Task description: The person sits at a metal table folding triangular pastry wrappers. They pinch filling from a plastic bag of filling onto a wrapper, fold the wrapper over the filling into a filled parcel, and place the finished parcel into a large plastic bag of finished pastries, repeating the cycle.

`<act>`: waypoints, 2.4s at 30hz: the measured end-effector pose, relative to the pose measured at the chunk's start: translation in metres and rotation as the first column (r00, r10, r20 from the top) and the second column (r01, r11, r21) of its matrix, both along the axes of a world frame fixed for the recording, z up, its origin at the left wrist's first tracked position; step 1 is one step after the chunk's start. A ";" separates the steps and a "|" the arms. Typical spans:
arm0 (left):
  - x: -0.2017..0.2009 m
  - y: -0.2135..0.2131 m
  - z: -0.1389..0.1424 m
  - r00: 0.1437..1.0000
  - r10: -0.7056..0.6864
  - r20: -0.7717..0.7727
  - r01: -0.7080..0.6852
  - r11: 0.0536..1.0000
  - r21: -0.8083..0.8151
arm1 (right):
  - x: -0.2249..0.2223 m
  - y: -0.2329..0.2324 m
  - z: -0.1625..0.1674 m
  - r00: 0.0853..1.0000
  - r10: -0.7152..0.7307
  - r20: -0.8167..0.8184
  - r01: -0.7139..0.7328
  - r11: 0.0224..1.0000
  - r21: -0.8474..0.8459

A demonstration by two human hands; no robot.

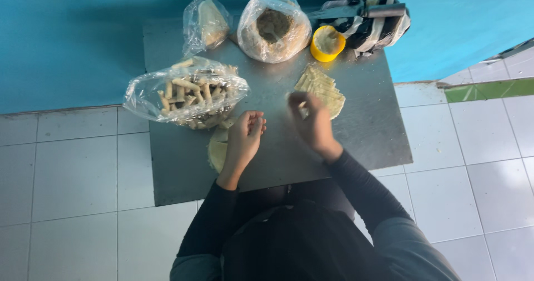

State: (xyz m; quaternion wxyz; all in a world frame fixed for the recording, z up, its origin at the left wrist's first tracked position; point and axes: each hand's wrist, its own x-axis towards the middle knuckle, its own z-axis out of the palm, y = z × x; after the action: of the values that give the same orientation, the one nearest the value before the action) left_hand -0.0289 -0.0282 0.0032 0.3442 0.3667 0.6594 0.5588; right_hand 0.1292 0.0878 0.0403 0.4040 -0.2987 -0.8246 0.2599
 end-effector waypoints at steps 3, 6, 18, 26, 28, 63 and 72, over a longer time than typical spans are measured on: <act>0.001 -0.005 0.005 0.979 0.057 -0.195 -0.053 0.998 0.025 | -0.008 -0.035 0.002 0.986 0.102 0.131 -0.122 0.980 0.157; 0.003 -0.006 0.012 0.914 0.039 -0.404 -0.054 0.998 -0.024 | -0.009 -0.029 0.016 0.995 0.047 0.092 -0.057 0.993 0.103; 0.036 0.004 0.028 0.586 0.005 -0.810 -0.062 0.997 -0.039 | -0.069 0.094 0.038 0.993 -0.032 0.112 0.016 0.991 0.136; 0.050 0.009 0.029 0.489 -0.007 -0.872 0.225 0.967 0.118 | -0.093 0.114 0.019 0.994 0.034 -0.100 -0.027 0.997 0.067; 0.049 0.004 0.033 0.496 0.070 -0.866 0.272 0.934 0.231 | -0.100 0.119 0.016 0.990 0.039 -0.133 -0.035 0.999 0.033; 0.023 -0.002 0.005 0.983 0.024 -0.180 -0.015 0.999 0.051 | 0.043 0.037 0.007 0.838 -0.247 -0.486 -0.273 0.581 -0.767; 0.020 0.001 -0.003 0.984 0.067 -0.164 -0.057 0.996 0.062 | 0.062 -0.012 -0.026 0.931 -0.054 -0.360 -0.230 0.680 -0.696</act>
State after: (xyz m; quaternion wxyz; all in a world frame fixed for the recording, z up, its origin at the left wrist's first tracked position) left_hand -0.0087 -0.0269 0.0000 0.2600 0.4008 0.6806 0.5554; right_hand 0.1912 0.0755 0.0147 0.3794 -0.3421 -0.5805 0.6340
